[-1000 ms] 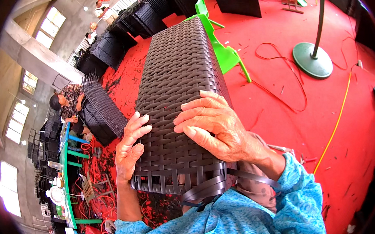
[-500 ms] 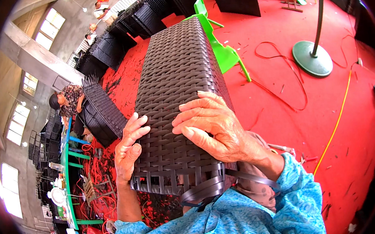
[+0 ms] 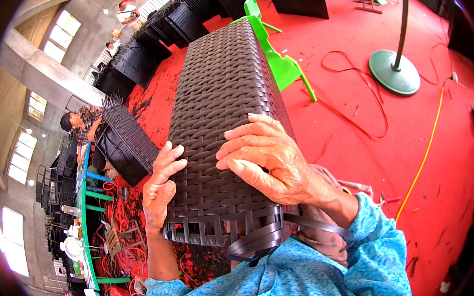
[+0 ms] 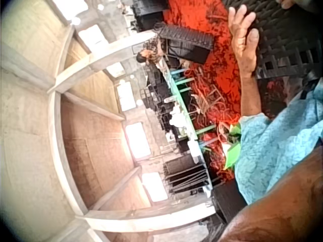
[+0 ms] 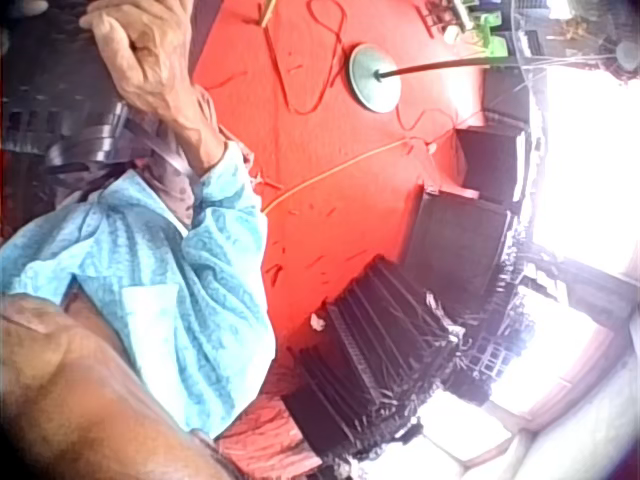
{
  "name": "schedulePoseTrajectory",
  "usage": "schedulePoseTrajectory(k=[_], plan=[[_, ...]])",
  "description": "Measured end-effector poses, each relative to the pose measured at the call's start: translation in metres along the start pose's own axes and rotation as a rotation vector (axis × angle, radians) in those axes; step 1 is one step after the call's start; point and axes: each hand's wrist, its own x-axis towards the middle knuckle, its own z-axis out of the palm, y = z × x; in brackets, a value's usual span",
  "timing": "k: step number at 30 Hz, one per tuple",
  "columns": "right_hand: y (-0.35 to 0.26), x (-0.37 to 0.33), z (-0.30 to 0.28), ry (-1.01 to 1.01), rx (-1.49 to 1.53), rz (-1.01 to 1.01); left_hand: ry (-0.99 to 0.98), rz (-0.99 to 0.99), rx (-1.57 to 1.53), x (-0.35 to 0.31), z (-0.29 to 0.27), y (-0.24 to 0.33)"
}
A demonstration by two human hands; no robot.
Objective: The person weaves a black synthetic wicker strip through the vertical frame of a chair base, pulling the strip tight and tucking the end into the existing weave.
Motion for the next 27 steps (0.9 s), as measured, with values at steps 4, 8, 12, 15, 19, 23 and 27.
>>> schedulePoseTrajectory(k=[4, 8, 12, 15, 19, 23, 27], plan=[[0.001, 0.001, 0.004, -0.001, 0.013, 0.001, 0.002, 0.003, 0.006, -0.002, -0.003, 0.0], [-0.001, 0.001, 0.001, 0.006, 0.008, 0.005, 0.0, 0.004, -0.001, 0.0, -0.002, 0.001], [0.001, 0.001, 0.003, 0.008, 0.006, 0.005, 0.006, 0.0, -0.005, 0.0, -0.003, 0.001], [-0.001, 0.001, 0.001, 0.008, 0.003, 0.003, 0.005, 0.005, -0.007, -0.001, -0.002, 0.001], [-0.007, -0.001, 0.002, 0.005, 0.005, 0.004, 0.011, 0.017, -0.006, -0.005, -0.002, 0.006], [0.005, -0.001, 0.005, 0.037, 0.034, 0.031, -0.006, 0.003, 0.0, -0.001, -0.001, -0.002], [0.001, 0.0, 0.003, 0.092, 0.031, 0.009, -0.018, 0.034, 0.036, 0.003, -0.003, 0.004]])
